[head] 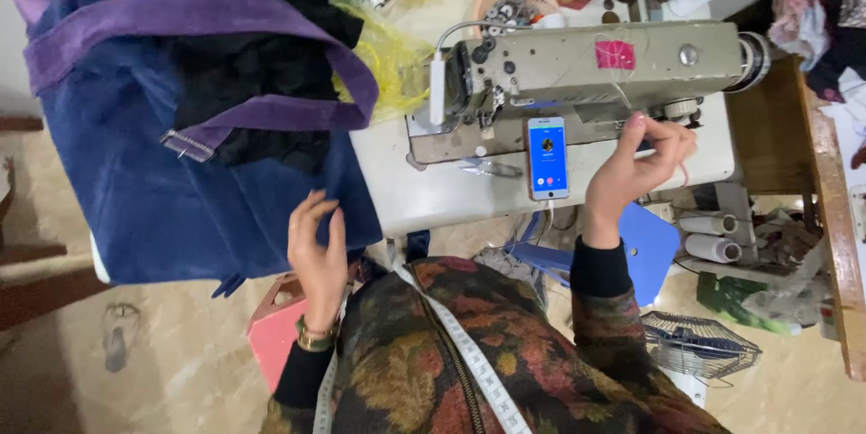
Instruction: The person prepares a sewing machine by threading the needle and adjusting the tension. They use scissors to cut thread and handle a spool of thread. The person also interacts with a smartphone placed on the machine and handles a piece of purple fabric.
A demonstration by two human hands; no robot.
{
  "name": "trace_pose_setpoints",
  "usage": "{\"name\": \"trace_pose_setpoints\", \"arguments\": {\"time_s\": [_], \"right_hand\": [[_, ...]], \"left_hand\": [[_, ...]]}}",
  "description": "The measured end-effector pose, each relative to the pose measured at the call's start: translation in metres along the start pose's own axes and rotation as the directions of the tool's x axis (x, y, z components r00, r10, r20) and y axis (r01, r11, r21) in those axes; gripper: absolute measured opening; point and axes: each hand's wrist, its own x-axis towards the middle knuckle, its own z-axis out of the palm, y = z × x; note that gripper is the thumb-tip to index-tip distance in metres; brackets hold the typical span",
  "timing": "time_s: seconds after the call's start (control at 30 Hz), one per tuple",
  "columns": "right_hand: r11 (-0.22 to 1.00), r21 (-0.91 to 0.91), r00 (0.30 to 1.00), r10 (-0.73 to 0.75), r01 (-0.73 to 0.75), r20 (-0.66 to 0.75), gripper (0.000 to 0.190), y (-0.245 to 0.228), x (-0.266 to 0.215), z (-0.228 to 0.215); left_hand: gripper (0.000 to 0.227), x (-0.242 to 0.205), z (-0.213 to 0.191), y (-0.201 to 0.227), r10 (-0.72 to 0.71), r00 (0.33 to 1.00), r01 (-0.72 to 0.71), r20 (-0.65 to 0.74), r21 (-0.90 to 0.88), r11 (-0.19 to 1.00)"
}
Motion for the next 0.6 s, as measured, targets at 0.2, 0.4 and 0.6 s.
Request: {"name": "trace_pose_setpoints", "arguments": {"time_s": [0.2,0.4,0.6], "right_hand": [[0.737,0.522,0.886,0.234,-0.430,0.400,0.019,-0.097,-0.039,0.080],[0.509,0.611,0.761,0.149,-0.607,0.632,0.018,-0.150,-0.077,0.115],[0.422,0.498,0.601,0.155,-0.758,0.784,0.014,-0.146,-0.116,0.127]], "left_hand": [[0.023,0.069,0.020,0.069,0.221,0.975,-0.210,-0.012,-0.357,0.910],[0.021,0.075,0.044,0.084,0.084,0.996,-0.073,-0.012,-0.620,0.781],[0.013,0.058,0.040,0.057,-0.035,0.998,-0.005,-0.047,-0.664,0.747]]}}
